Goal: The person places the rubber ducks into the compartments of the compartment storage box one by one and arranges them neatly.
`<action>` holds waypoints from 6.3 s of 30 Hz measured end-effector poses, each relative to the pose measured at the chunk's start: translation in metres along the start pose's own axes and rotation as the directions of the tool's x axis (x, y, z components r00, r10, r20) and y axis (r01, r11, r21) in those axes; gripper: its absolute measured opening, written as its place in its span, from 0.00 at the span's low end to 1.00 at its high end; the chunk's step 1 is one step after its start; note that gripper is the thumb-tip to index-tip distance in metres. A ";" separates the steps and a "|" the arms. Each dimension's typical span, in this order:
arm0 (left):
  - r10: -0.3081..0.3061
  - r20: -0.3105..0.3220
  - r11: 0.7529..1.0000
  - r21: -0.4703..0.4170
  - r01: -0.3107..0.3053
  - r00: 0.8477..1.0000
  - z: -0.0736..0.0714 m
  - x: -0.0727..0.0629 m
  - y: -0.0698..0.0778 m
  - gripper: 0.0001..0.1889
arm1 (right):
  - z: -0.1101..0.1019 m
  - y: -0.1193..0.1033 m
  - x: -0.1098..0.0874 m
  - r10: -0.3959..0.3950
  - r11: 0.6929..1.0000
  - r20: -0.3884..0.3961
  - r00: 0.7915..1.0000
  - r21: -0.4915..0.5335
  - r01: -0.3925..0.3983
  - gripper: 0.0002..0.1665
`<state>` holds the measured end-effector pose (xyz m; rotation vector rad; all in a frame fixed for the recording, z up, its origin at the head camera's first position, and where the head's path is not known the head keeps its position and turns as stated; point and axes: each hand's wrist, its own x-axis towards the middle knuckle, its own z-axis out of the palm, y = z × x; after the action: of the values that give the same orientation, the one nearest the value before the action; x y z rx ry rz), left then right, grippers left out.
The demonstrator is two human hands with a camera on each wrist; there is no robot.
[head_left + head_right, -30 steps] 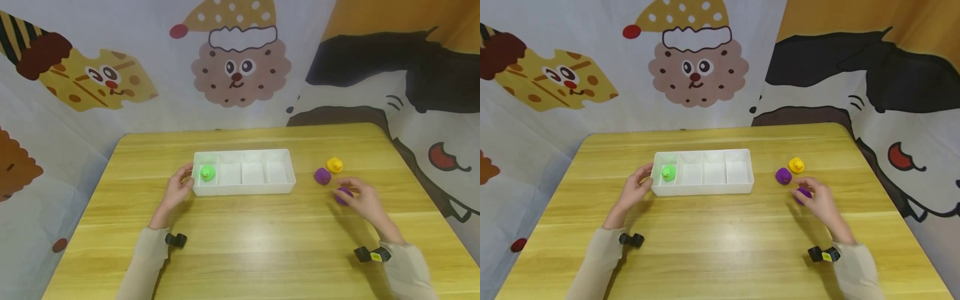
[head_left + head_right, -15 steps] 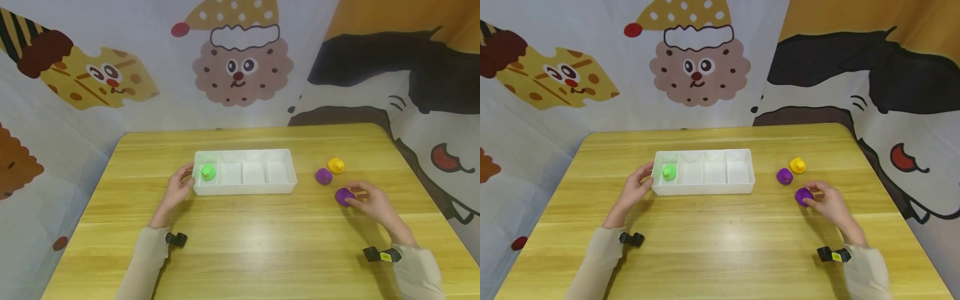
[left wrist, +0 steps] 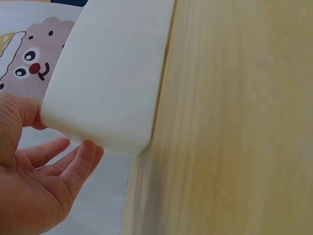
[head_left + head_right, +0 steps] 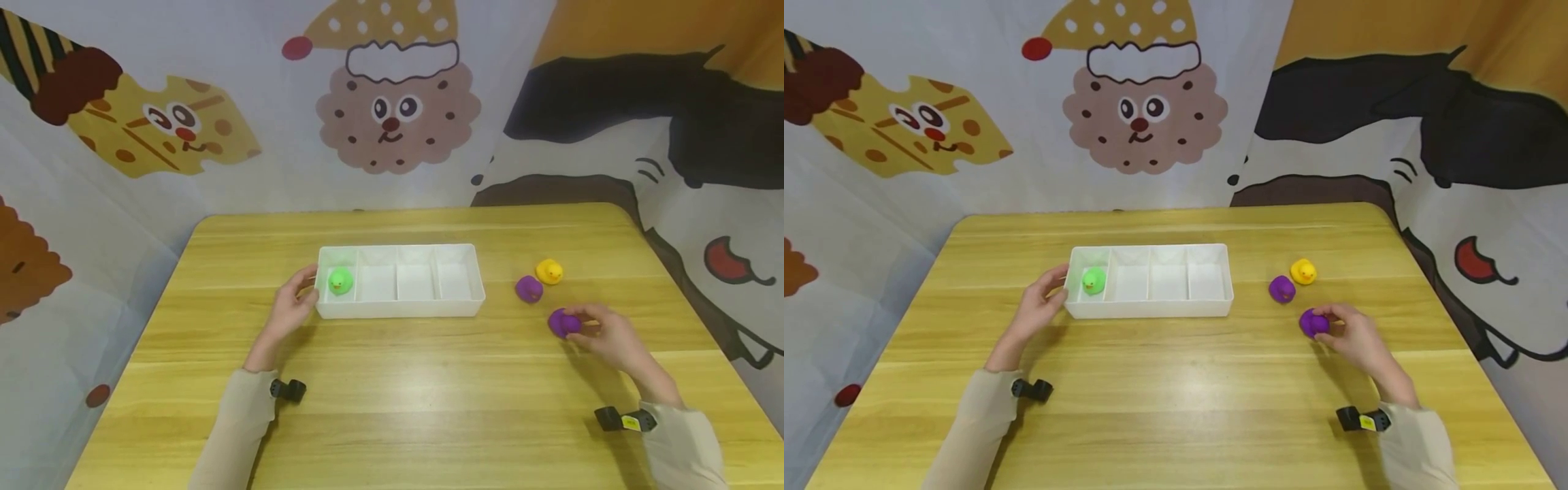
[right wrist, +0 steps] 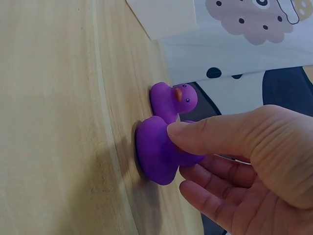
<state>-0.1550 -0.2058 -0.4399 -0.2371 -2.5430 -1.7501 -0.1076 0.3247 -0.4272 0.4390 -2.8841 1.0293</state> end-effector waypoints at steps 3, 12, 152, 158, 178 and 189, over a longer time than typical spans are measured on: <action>-0.004 0.006 1.000 -0.006 0.004 1.000 -0.001 -0.001 0.005 0.24 | 0.000 0.001 0.000 0.004 1.000 0.012 1.000 0.008 -0.005 0.20; 0.002 0.027 1.000 0.015 -0.002 1.000 -0.002 -0.004 0.015 0.24 | -0.003 0.001 0.003 0.001 1.000 0.006 1.000 -0.005 -0.001 0.20; -0.007 0.020 0.999 -0.033 0.008 1.000 -0.002 -0.009 0.035 0.24 | -0.001 -0.161 0.139 -0.369 0.907 -0.141 0.919 0.159 0.389 0.22; -0.003 0.022 0.999 -0.033 0.004 1.000 -0.002 -0.008 0.035 0.24 | 0.004 -0.168 0.143 -0.375 0.903 -0.133 0.918 0.170 0.394 0.21; -0.006 0.022 1.000 -0.026 0.007 1.000 -0.002 -0.009 0.035 0.25 | 0.029 -0.189 0.158 -0.418 0.876 -0.103 0.903 0.216 0.430 0.21; -0.005 0.016 0.999 -0.042 0.006 1.000 -0.001 0.000 0.005 0.25 | 0.045 -0.196 0.165 -0.478 0.840 -0.064 0.876 0.258 0.478 0.21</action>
<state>-0.1539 -0.2052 -0.4346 -0.2464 -2.5221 -1.8117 -0.2087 0.1101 -0.3192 1.1093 -2.4265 1.3056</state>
